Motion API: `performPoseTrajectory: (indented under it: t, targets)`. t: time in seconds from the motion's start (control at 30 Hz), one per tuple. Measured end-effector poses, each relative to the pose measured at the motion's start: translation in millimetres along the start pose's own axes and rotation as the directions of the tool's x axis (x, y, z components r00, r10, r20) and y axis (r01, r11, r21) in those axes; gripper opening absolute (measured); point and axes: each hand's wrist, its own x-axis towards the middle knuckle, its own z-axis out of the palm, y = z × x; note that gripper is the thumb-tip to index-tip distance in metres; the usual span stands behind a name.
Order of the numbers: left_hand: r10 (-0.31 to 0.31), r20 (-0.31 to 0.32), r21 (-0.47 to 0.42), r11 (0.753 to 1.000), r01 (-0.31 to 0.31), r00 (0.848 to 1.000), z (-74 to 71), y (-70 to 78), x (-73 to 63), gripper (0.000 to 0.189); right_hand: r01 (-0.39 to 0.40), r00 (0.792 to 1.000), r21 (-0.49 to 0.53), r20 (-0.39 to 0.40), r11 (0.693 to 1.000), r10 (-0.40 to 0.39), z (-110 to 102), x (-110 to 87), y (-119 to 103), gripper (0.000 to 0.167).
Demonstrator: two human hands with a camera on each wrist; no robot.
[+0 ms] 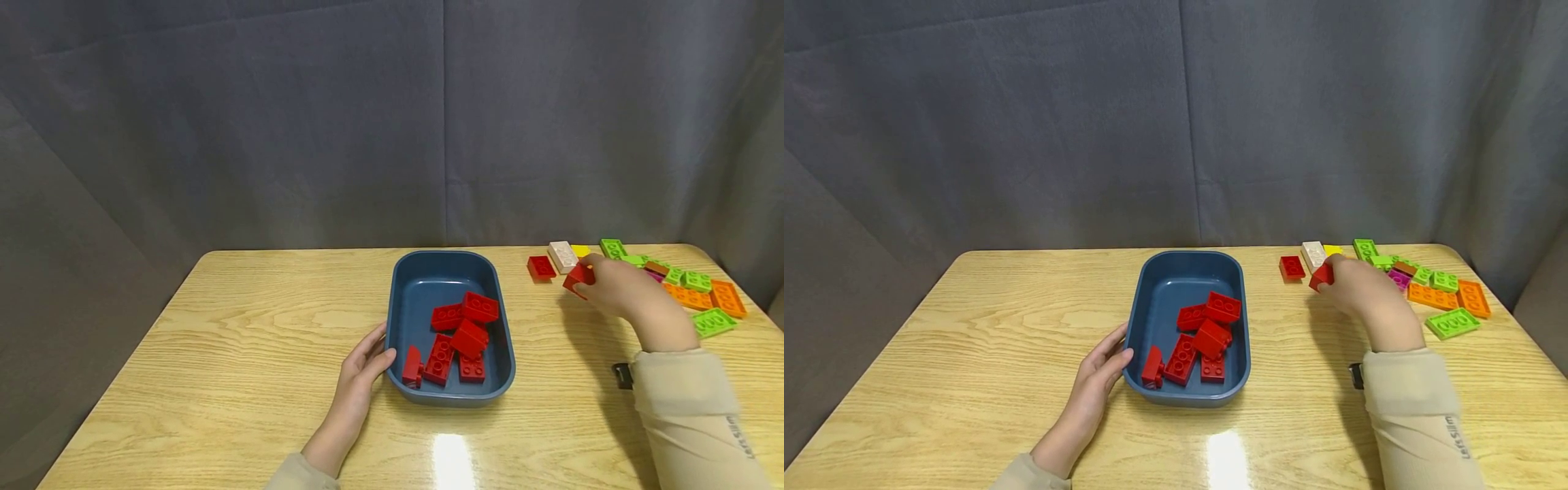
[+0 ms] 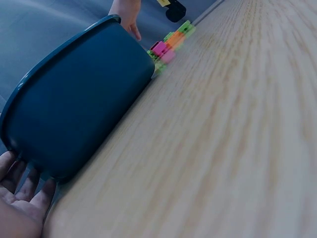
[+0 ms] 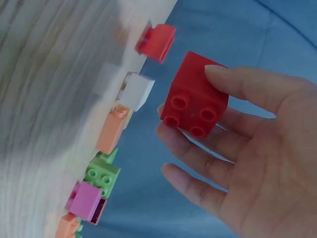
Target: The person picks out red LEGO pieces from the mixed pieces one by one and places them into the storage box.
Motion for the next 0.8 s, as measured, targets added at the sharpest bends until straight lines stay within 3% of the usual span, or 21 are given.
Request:
performPoseTrajectory:
  t: [0.53, 0.8]
  targets:
    - [0.010, -0.002, -0.008, 1.000, -0.010, 1.000, 0.4, 0.2, -0.3, 0.055, 0.100, 0.992, -0.048, -0.071, 0.994, -0.104, 2.3, -2.7, -35.6, 0.052]
    - [0.009, -0.007, 0.000, 1.000, -0.009, 1.000, 0.7, 0.2, -0.1, 0.055, 0.189, 0.968, -0.078, -0.150, 0.979, -0.199, 5.1, -6.1, -54.9, 0.050]
